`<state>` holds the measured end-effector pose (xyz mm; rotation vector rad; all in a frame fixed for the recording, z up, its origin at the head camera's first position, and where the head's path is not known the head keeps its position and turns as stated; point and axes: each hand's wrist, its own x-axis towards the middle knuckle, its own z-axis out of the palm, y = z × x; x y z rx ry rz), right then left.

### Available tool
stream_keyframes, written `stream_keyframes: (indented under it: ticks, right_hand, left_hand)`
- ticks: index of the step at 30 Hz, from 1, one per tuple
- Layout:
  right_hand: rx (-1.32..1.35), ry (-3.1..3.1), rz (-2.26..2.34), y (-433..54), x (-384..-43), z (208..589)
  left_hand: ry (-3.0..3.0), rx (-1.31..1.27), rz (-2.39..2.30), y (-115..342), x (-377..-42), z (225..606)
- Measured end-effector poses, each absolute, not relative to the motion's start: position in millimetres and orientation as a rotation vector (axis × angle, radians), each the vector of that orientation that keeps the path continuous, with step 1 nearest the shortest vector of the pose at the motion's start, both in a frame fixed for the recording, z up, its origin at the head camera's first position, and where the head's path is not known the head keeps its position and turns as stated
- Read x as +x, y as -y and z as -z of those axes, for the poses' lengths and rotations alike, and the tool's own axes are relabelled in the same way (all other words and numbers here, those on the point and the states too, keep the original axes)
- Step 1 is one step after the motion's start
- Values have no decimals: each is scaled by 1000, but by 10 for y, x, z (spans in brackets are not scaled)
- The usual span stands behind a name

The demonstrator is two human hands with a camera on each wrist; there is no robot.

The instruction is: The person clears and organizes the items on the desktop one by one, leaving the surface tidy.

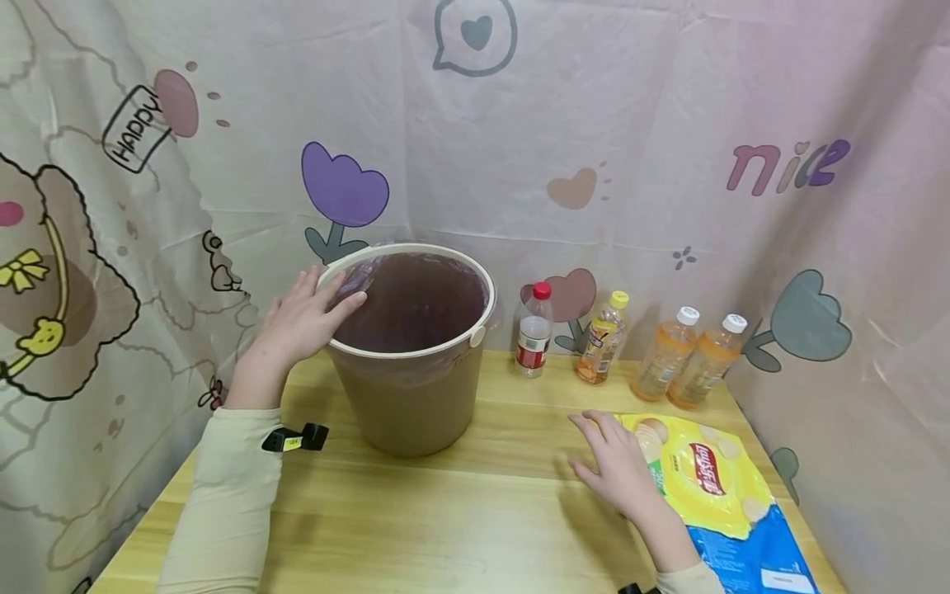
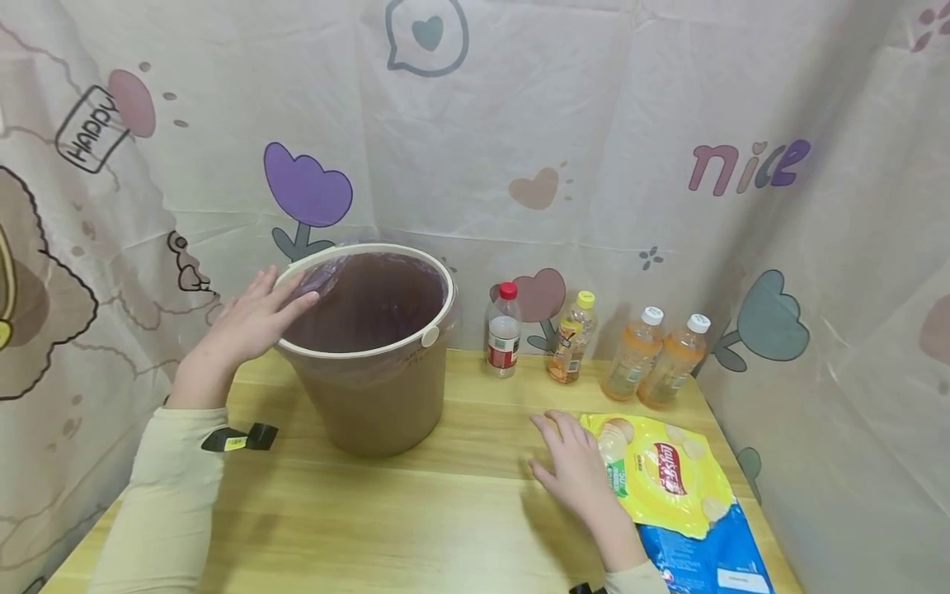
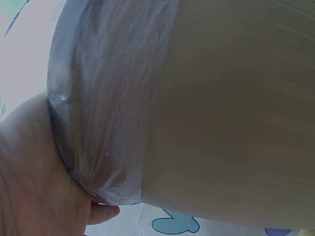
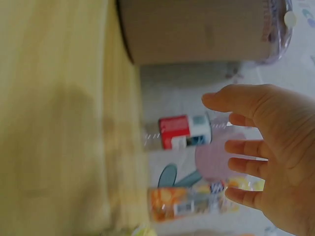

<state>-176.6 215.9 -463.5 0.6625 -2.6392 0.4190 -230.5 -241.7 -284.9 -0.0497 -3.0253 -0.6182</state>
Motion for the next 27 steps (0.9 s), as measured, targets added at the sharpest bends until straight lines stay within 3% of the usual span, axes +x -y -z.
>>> stream_keyframes:
  ticks: [14, 27]
  right_hand:
    - [528, 2882, -392, -2731, -1520, 4898]
    - [434, 3013, -400, -2924, -1441, 4991]
  left_hand:
    - [3027, -45, 615, 2403, -2305, 2834]
    - [3024, -50, 618, 2406, -2310, 2840]
